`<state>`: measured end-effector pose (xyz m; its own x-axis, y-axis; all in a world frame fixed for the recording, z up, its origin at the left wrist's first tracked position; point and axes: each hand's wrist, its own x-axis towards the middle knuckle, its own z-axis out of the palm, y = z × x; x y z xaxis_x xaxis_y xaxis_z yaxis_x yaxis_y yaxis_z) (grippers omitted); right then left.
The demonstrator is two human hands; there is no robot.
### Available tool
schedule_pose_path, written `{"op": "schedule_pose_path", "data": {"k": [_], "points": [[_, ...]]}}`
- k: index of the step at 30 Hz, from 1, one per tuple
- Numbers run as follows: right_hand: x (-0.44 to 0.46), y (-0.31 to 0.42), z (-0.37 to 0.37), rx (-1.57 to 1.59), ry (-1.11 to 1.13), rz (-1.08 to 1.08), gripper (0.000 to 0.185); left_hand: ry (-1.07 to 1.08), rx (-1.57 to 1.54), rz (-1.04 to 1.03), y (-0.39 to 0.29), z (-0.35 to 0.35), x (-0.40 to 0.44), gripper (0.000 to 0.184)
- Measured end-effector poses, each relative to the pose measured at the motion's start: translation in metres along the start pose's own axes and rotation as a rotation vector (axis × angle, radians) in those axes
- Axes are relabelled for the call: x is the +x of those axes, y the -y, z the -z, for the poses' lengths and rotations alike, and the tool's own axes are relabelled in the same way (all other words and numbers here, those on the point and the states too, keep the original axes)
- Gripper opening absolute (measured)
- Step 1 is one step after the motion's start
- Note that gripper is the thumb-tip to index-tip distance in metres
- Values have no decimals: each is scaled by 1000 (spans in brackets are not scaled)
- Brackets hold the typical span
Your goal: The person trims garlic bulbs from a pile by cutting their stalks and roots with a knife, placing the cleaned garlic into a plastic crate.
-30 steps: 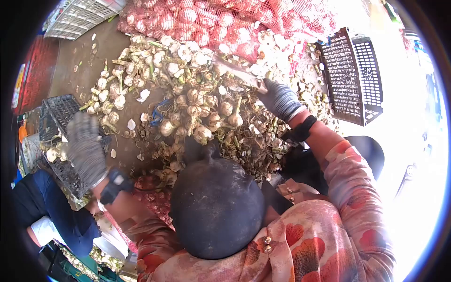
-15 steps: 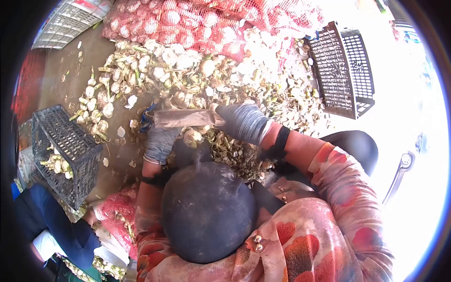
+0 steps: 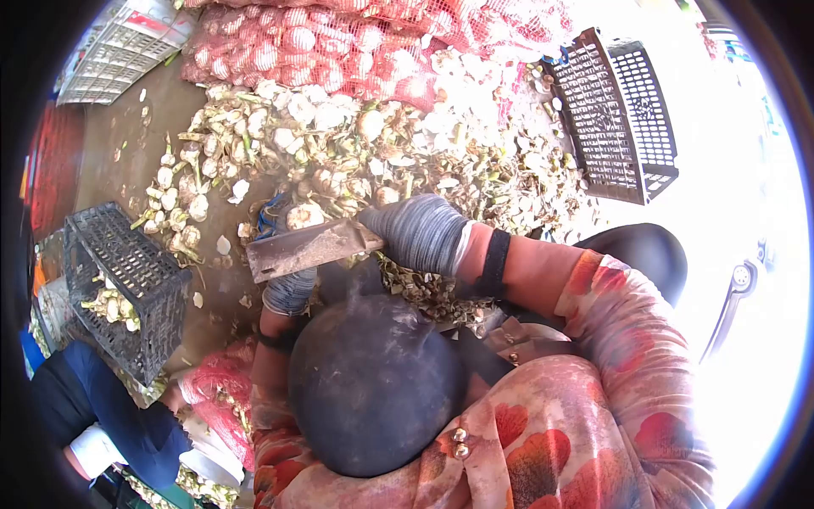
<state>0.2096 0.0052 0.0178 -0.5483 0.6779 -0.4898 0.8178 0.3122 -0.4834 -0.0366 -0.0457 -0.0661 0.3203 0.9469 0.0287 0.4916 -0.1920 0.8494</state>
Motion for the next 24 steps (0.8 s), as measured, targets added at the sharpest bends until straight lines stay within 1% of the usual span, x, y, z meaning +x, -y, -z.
{"op": "schedule_pose_path", "data": {"k": [2,3,5,6,7,8,9,10,11,12,13,14,15,16,17,18,19,20,21,22,24], "points": [[5,-18,-18,-75,-52,68,30,-19,1,-28,23,-14,-7,31],[5,-26,-22,-76,-50,67,30,-45,-3,-75,26,-20,-13,30],[7,-39,-23,-57,-97,122,33,-95,-7,-169,-16,-11,4,29],[17,-48,-24,-86,85,17,34,-88,-394,69,-44,-4,14,33],[20,-60,-21,-86,84,22,34,-81,-775,310,-57,-1,19,39],[19,-73,-14,10,55,-228,29,-95,-1139,522,-58,2,21,45],[19,-82,-13,109,29,-479,28,-195,-1493,754,-58,4,24,52],[24,-77,-9,98,35,-460,28,-147,-1135,604,-62,8,25,52],[23,-70,-12,191,-74,-271,29,-86,-777,466,-65,9,23,53],[23,-61,-18,419,-206,-132,34,-107,-747,371,-57,0,27,47],[23,-48,-20,635,-305,34,40,-101,-749,358,-53,-2,40,47],[24,-30,-19,839,-321,-49,49,-121,-266,105,-50,-2,48,56],[28,-18,-8,994,-119,-155,53,-131,213,-142,-48,-3,51,64],[34,-10,-4,911,-86,-204,52,-169,197,-184,-47,-4,52,81],[39,-7,0,824,-54,-245,51,-175,203,-183,-45,-6,52,81],[41,-7,-1,823,-54,-236,51,-263,-5,-133,-43,-8,50,78],[42,-8,-5,910,-178,-96,49,-351,-215,-80,-44,-10,47,75],[43,-9,-10,994,-304,41,48,-257,-430,55,-43,-8,44,69],[44,-11,-14,994,-300,41,48,-190,-635,208,-42,-6,42,63],[47,-10,-16,787,-338,75,48,-55,-684,267,-29,-2,46,57],[51,-10,-18,494,-279,82,48,-46,-616,215,-19,-5,43,45]]}}
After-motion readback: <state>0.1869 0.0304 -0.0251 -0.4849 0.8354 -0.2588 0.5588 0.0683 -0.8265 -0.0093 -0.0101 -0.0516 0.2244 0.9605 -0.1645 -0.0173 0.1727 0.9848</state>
